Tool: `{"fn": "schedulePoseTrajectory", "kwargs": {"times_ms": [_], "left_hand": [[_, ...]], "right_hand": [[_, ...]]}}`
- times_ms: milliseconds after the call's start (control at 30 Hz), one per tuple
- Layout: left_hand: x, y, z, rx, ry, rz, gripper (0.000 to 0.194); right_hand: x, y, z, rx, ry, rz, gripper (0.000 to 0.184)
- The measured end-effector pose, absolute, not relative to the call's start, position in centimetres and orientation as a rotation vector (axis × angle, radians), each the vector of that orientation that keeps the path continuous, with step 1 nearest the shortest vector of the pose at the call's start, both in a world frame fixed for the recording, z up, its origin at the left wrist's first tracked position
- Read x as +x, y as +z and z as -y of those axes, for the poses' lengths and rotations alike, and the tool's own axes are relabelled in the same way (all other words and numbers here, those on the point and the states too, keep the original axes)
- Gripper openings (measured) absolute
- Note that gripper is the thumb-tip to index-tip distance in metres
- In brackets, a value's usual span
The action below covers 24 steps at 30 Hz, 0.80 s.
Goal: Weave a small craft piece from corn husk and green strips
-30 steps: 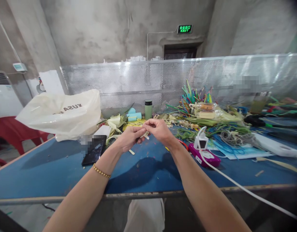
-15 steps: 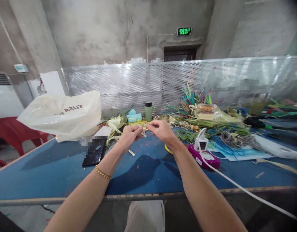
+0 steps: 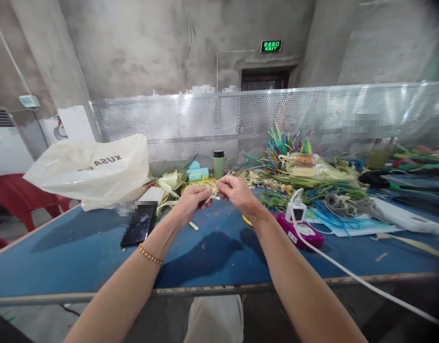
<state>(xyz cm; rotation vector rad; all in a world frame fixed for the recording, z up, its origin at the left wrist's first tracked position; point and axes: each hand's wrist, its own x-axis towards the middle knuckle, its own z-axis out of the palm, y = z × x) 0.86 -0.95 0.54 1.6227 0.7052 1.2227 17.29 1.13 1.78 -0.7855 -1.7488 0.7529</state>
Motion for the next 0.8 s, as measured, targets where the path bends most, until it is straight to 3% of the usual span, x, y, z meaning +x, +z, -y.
{"fn": "schedulePoseTrajectory", "kwargs": {"times_ms": [200, 433, 800], "left_hand": [[0.75, 0.48, 0.82, 1.717, 1.351, -0.763, 0.034], [0.70, 0.64, 0.75, 2.040, 1.427, -1.008, 0.034], [0.70, 0.77, 0.95, 2.073, 1.432, -1.077, 0.034]], "right_hand": [[17.17, 2.32, -0.37, -0.768, 0.776, 1.686, 0.038], [17.16, 1.91, -0.88, -1.025, 0.499, 1.736, 0.048], [17.37, 2.04, -0.46, -0.893, 0.739, 1.789, 0.030]]}}
